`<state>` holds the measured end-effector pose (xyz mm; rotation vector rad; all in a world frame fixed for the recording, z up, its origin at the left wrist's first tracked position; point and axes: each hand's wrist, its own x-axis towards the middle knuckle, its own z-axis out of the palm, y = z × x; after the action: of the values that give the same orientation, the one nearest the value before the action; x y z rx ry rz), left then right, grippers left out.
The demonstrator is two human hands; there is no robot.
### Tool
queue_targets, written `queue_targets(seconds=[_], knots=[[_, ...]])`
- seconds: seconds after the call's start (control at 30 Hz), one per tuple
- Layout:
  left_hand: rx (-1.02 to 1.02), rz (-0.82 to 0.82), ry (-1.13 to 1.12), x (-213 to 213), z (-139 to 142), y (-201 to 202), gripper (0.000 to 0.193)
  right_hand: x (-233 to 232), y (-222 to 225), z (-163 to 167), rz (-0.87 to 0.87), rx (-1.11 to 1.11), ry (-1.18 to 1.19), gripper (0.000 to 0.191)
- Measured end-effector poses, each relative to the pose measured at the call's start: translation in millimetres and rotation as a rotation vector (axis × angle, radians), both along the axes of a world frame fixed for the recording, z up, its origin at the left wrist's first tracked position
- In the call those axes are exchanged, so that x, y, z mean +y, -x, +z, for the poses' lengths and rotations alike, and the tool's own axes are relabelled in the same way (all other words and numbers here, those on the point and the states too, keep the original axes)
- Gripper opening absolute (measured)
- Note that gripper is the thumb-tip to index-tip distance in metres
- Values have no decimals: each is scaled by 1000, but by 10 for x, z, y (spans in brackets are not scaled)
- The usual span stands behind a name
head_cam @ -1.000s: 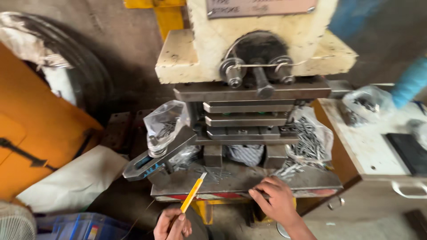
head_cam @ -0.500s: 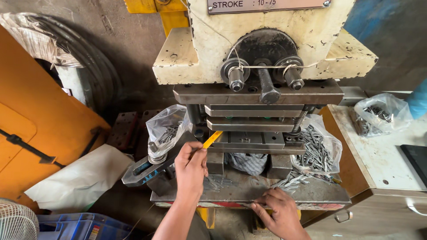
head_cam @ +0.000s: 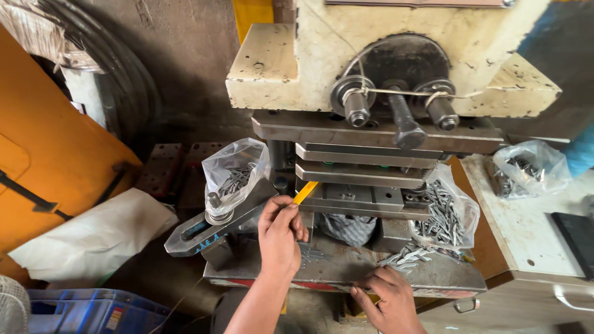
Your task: The person repeatedly places small metal pieces into a press machine using a yellow stick and their hand, then operates the machine to process them. The person continues this cycle of loading and pressing throughout the clip.
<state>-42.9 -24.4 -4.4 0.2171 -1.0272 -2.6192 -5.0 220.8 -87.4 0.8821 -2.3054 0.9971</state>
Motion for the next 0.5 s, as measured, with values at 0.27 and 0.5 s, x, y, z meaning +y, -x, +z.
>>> queue_targets(seconds=[0.27,0.5], knots=[[132,38,105,-233,-576,-701,3,-147,33,133,-55,-193,31,12],[139,74,284,-603,-1365,-965,6,-729,350,1080,-75,336,-257,50]])
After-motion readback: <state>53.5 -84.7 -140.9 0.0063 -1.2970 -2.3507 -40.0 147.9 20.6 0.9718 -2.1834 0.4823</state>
